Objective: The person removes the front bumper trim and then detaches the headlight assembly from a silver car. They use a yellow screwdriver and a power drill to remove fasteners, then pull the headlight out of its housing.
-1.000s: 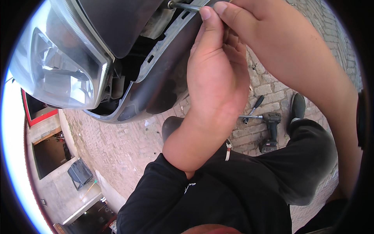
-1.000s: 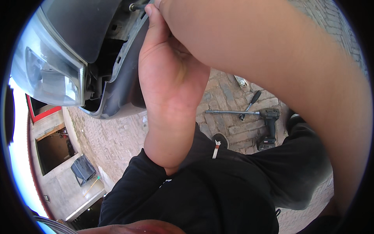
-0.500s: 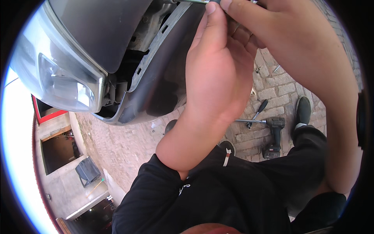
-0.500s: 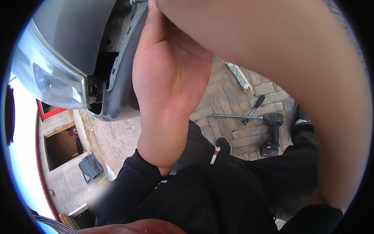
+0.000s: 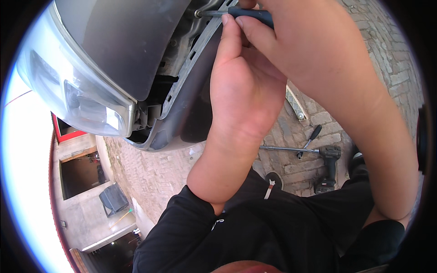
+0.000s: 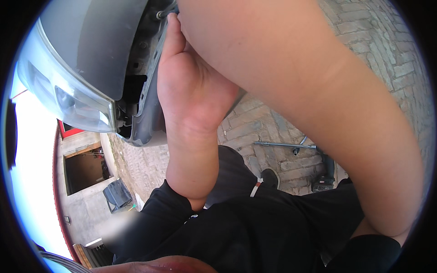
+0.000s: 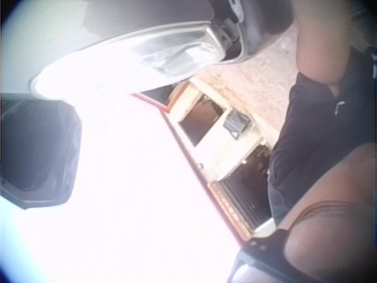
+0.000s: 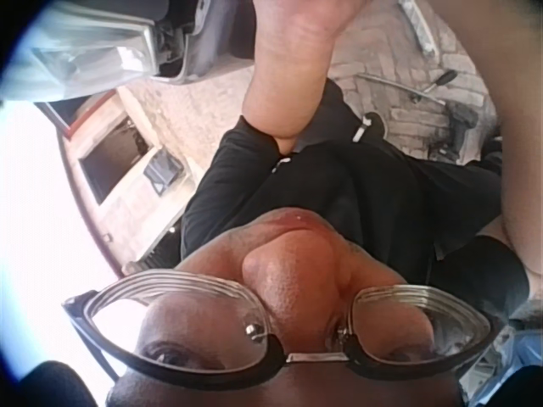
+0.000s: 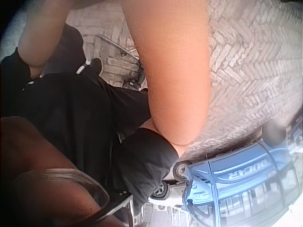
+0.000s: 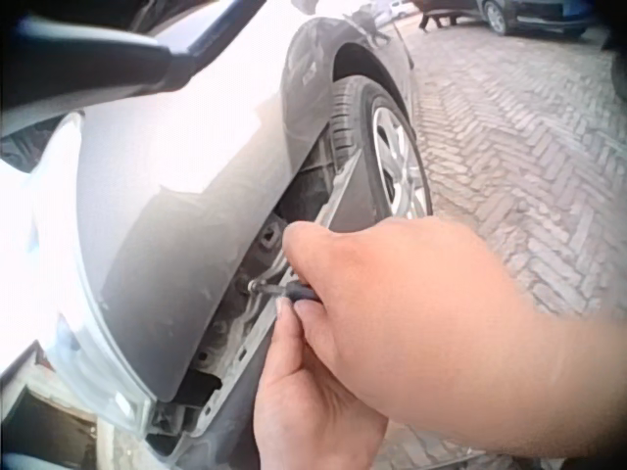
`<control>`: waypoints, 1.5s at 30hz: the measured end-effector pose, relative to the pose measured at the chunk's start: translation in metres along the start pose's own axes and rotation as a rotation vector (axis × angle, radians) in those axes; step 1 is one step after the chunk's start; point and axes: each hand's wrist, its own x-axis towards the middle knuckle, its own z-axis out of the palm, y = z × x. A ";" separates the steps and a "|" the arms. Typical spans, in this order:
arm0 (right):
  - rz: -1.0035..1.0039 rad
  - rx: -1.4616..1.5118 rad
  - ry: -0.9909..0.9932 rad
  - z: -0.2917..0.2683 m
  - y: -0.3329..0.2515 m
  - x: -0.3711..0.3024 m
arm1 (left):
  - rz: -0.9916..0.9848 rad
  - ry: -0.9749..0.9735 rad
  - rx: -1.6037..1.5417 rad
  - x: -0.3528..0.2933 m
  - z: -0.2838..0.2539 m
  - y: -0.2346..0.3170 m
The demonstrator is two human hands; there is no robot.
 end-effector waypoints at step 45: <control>-0.502 0.209 0.614 0.056 0.055 -0.003 | -0.042 0.077 -0.159 0.009 0.008 -0.009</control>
